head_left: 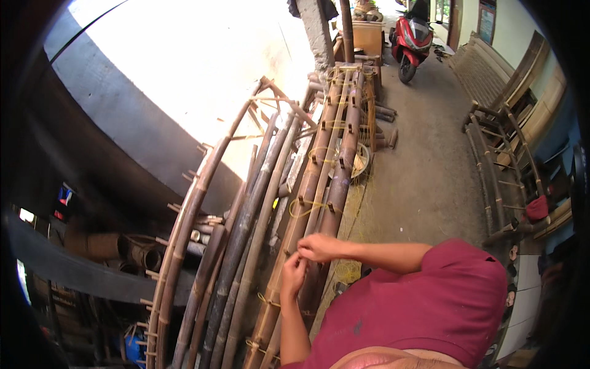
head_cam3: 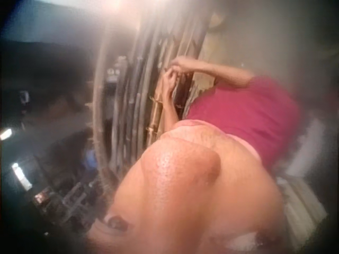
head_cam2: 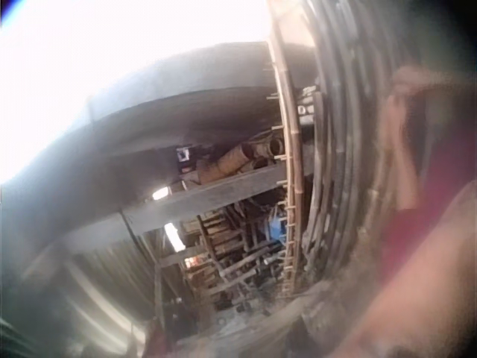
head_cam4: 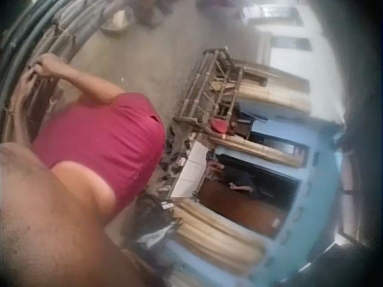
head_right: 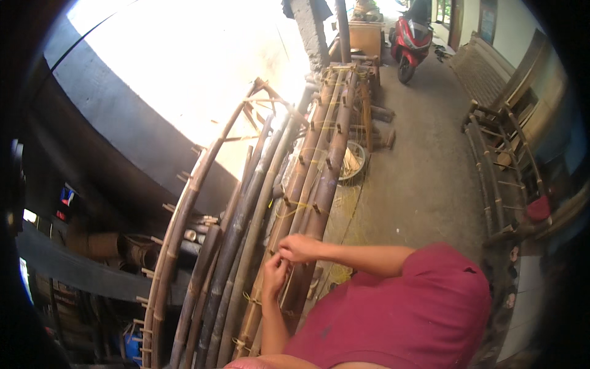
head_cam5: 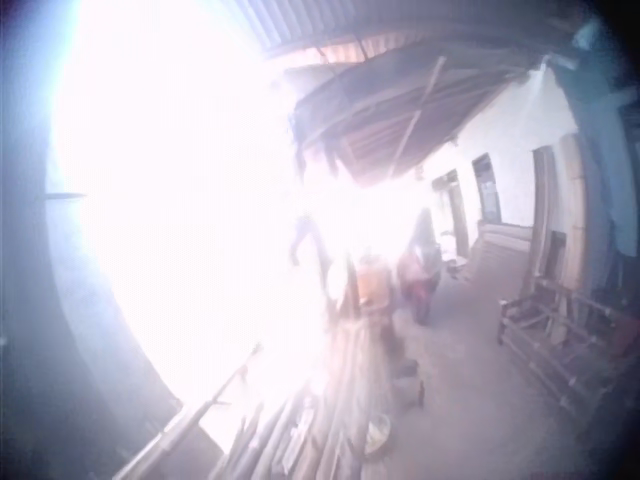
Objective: The person ties yellow string around a bundle of bamboo poles arranged in a curved rack. They repeatedly wrap the string, tie knots, and adjust the bundle to secure the poles together.
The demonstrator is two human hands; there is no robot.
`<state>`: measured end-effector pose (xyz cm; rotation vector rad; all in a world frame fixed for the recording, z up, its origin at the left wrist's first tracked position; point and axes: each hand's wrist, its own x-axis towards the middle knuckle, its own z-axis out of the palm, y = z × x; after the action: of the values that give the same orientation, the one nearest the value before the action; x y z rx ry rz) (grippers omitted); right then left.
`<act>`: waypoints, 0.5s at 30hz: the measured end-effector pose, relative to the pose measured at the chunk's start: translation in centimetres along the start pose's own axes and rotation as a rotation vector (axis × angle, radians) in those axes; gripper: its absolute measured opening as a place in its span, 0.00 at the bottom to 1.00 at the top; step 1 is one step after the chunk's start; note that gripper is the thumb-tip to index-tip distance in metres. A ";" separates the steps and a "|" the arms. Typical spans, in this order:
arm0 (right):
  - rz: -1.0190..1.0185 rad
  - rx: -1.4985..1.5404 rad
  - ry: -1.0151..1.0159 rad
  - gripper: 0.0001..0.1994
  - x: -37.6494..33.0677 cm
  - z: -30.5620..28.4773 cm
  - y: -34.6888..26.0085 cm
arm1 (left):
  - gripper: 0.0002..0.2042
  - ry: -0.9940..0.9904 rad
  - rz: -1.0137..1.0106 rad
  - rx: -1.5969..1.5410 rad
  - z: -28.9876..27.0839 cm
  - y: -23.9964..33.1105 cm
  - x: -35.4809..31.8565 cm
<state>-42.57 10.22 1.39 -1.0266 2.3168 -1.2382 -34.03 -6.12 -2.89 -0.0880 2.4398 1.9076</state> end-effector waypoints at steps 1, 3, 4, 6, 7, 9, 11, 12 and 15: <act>-0.026 -0.133 0.048 0.18 0.8 0.3 -0.3 | 0.10 0.087 0.077 0.191 -0.2 -0.1 0.3; -0.200 -0.342 0.194 0.22 1.8 0.8 0.6 | 0.10 0.224 0.231 0.475 -0.8 0.8 0.4; -0.349 -0.419 0.296 0.23 2.1 1.0 1.3 | 0.10 0.279 0.316 0.564 -1.0 1.6 0.4; -0.155 -0.118 -0.140 0.22 2.2 -1.4 -2.3 | 0.12 0.355 0.276 0.324 -2.1 4.6 -0.8; -0.105 0.062 -0.199 0.21 2.5 -1.6 -3.0 | 0.10 0.396 0.176 0.123 -2.7 2.4 -0.9; 0.062 0.492 -0.311 0.18 2.0 -2.5 -3.1 | 0.11 0.468 0.215 -0.088 -2.0 5.3 -2.0; 0.189 1.191 -0.434 0.15 0.4 -4.6 -5.2 | 0.16 0.658 0.271 -0.106 0.6 7.6 -3.1; 0.217 1.644 -0.489 0.13 -0.5 -5.8 -6.3 | 0.18 0.426 0.262 -0.193 2.5 9.6 -4.4; 0.150 1.507 -0.232 0.19 -2.8 -7.9 -9.0 | 0.27 -0.484 0.251 -0.394 6.1 15.1 -8.5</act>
<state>-41.16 13.54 13.17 -0.3433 0.7244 -1.9969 -26.60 3.62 10.86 0.6177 1.8134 2.1623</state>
